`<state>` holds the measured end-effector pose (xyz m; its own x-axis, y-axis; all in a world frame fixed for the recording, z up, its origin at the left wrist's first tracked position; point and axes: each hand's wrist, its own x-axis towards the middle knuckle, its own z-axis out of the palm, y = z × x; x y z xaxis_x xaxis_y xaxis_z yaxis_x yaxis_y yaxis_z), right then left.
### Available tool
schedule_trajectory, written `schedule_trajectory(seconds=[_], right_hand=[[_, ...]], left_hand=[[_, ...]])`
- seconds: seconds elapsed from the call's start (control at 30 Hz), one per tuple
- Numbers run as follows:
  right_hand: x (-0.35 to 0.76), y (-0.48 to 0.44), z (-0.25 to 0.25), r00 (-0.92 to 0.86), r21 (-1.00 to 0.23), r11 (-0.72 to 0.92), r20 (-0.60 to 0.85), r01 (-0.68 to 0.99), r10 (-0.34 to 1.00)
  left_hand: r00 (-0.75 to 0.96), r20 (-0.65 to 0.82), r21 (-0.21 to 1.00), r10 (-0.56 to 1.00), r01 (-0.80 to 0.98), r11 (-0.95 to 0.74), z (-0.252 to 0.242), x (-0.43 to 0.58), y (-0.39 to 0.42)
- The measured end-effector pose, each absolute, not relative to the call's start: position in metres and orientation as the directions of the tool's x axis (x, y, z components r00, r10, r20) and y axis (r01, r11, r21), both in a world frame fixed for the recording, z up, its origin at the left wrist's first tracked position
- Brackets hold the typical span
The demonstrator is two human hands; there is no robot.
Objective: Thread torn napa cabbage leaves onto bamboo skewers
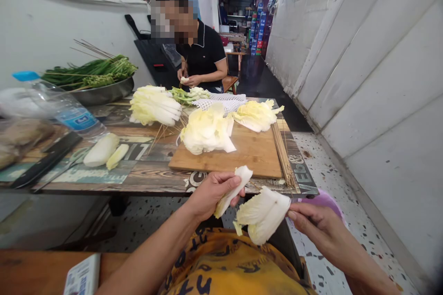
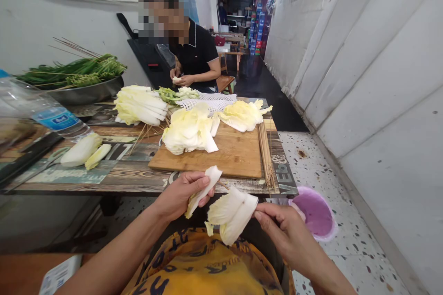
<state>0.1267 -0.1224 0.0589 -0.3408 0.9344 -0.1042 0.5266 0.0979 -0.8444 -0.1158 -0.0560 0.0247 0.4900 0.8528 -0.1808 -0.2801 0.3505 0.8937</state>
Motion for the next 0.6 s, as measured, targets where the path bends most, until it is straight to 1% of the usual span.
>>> schedule_trajectory(seconds=[0.13,0.2,0.27,0.37,0.43,0.5,0.6], right_hand=[[0.1278,-0.124,0.0612,-0.332,-0.827,0.142,-0.057,0.545,0.942],[0.1303,-0.1256,0.0637,-0.315,-0.808,0.158,-0.036,0.568,0.948],[0.1325,-0.1267,0.0658,-0.299,-0.787,0.168,-0.022,0.594,0.954],[0.1323,-0.1261,0.0667,-0.31,-0.789,0.179,-0.015,0.587,0.951],[0.1296,-0.1248,0.0664,-0.332,-0.805,0.189,-0.01,0.562,0.943],[0.1266,-0.1236,0.0661,-0.34,-0.808,0.192,-0.011,0.556,0.94],[0.1237,-0.1228,0.0662,-0.327,-0.798,0.187,-0.012,0.573,0.945]], left_hand=[[0.436,-0.182,0.893,0.881,-0.302,0.334,0.0275,-0.1174,-0.0568],[0.364,-0.187,0.877,0.912,-0.356,0.322,0.0281,-0.1201,-0.0548],[0.327,-0.217,0.823,0.92,-0.445,0.352,0.0274,-0.1226,-0.052],[0.413,-0.281,0.698,0.866,-0.532,0.48,0.0241,-0.123,-0.05],[0.485,-0.287,0.627,0.826,-0.557,0.545,0.0221,-0.1211,-0.0509],[0.528,-0.269,0.585,0.805,-0.575,0.573,0.0214,-0.1189,-0.0529],[0.558,-0.255,0.566,0.79,-0.576,0.59,0.0218,-0.1173,-0.0553]])
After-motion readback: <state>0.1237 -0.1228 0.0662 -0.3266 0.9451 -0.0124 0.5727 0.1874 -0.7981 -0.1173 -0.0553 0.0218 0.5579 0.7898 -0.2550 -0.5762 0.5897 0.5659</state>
